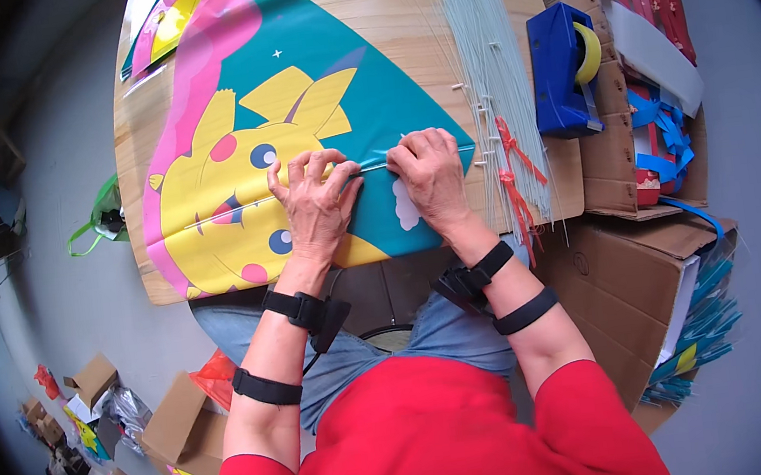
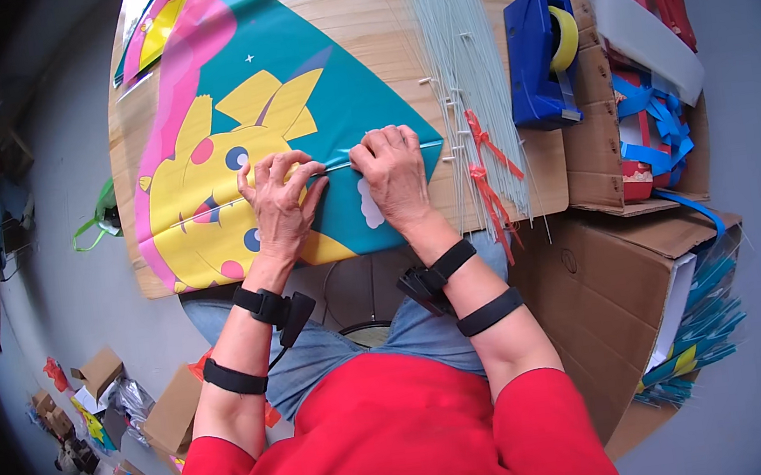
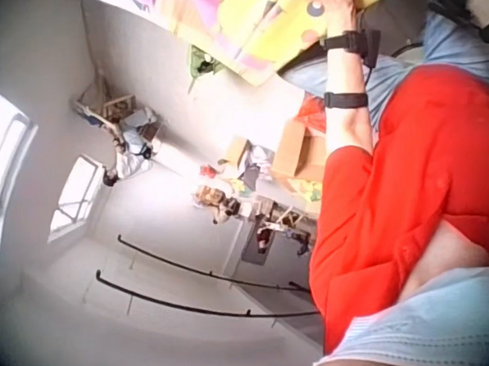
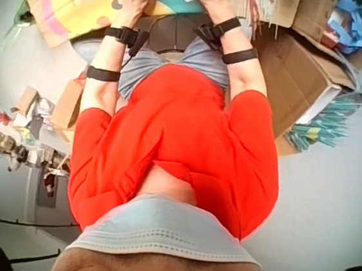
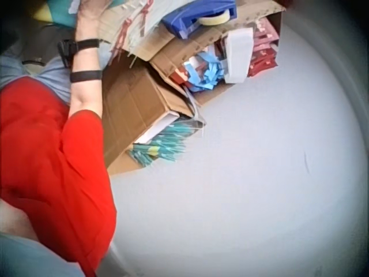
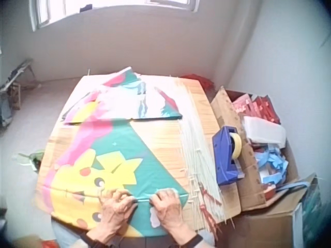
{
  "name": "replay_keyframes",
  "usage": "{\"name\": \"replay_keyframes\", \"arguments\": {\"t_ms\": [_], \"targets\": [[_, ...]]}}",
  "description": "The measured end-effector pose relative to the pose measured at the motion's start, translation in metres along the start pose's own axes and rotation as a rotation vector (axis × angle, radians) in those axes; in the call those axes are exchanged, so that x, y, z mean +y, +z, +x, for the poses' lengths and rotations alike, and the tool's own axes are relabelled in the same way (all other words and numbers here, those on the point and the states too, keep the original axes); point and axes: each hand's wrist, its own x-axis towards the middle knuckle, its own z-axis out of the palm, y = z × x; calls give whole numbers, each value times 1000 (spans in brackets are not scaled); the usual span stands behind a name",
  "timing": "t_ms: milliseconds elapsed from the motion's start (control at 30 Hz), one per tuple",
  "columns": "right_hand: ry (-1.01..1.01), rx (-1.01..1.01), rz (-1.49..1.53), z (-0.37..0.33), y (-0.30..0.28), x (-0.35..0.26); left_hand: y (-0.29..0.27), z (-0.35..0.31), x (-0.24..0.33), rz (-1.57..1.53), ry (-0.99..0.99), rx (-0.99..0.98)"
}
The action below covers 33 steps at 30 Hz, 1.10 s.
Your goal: The person assembles a Pikachu-themed kite by inserting a thin rod into a sleeve on the kite fabric and securing it with small white clips. They repeat this process for multiple kite units, handling the fabric, rods, and clips by hand.
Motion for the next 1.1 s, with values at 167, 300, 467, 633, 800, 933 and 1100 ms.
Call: {"name": "replay_keyframes", "arguments": {"t_ms": [167,300,467,633,800,933,1100], "targets": [[-6,7,-36,0,-1,2,1,1,-7,0,9,-8],[-5,-12,-31,0,-1,4,-8,-4,-15,-62,-45,-27],[2,-28,-38,1,-2,3,-11,-8,-14,-79,-100,-31],[10,-49,-65,3,-5,-1,-7,-3,-13,4,-24,-5],[22,-45,-40,4,-3,1,-14,-5,-22,-1,-15,-16],[34,-40,-33,2,-2,2,-16,-6,-29,18,-12,-20],[48,-25,-17,-1,0,3,-13,-9,-29,-51,-49,5]]}}
